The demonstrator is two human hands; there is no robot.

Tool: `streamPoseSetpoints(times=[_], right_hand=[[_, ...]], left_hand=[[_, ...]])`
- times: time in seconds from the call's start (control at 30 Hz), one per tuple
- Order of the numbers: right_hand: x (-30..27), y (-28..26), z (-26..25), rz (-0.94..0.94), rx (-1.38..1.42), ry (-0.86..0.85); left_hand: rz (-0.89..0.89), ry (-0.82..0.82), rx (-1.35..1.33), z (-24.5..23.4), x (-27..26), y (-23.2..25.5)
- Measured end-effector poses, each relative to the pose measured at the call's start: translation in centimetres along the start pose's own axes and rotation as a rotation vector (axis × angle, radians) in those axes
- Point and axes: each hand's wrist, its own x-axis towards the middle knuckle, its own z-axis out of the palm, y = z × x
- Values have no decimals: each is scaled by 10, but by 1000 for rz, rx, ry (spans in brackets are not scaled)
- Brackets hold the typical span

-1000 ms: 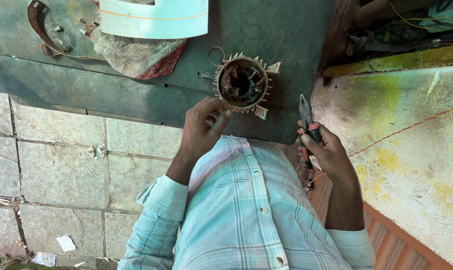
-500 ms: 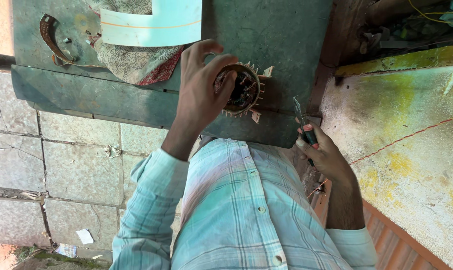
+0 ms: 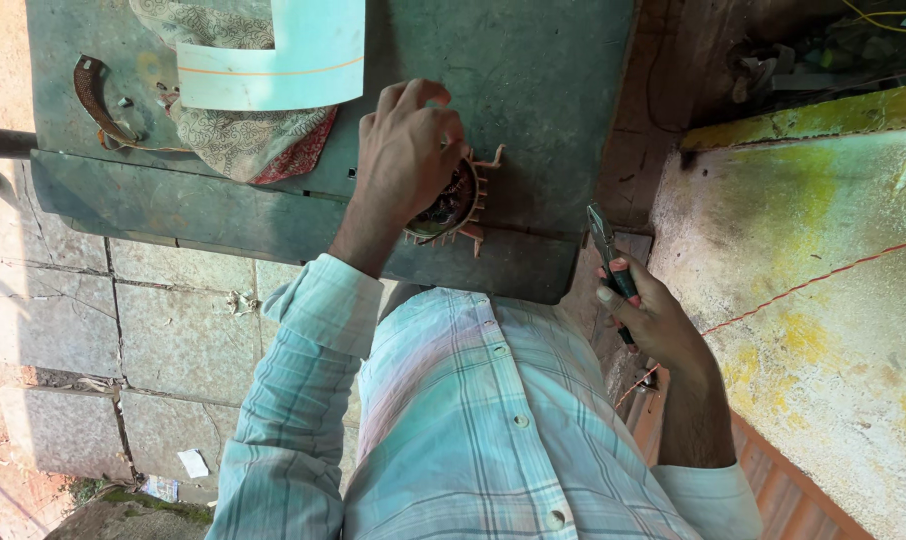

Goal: The person uses pliers to pull and cut copper wires from a cylindrical electrical component on a workbench. They repeatedly adjust the component, cut individual wires, and gather the removed wires into a bundle.

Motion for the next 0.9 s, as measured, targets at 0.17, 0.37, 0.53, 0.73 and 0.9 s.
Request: streamPoseSetpoints(times=[0.17,0.37,0.53,0.73,0.9], right_hand=[[11,-12,-15,133,-130,-33],[26,-63,-15,-210,-247,-59],[28,-119,-4,-288,-378,-13],[30,-179,23,-401,-582,-18],[33,-202,36,-384,-846,16]], left_hand=[[23,87,-219,-3,-1,-33],[-83,16,-474,-2,-5,-61],[-176,49,-748,2,-11,-73],[-205,82,-885,0,-16,-70],[-209,11,-970,-1,-21,-74]])
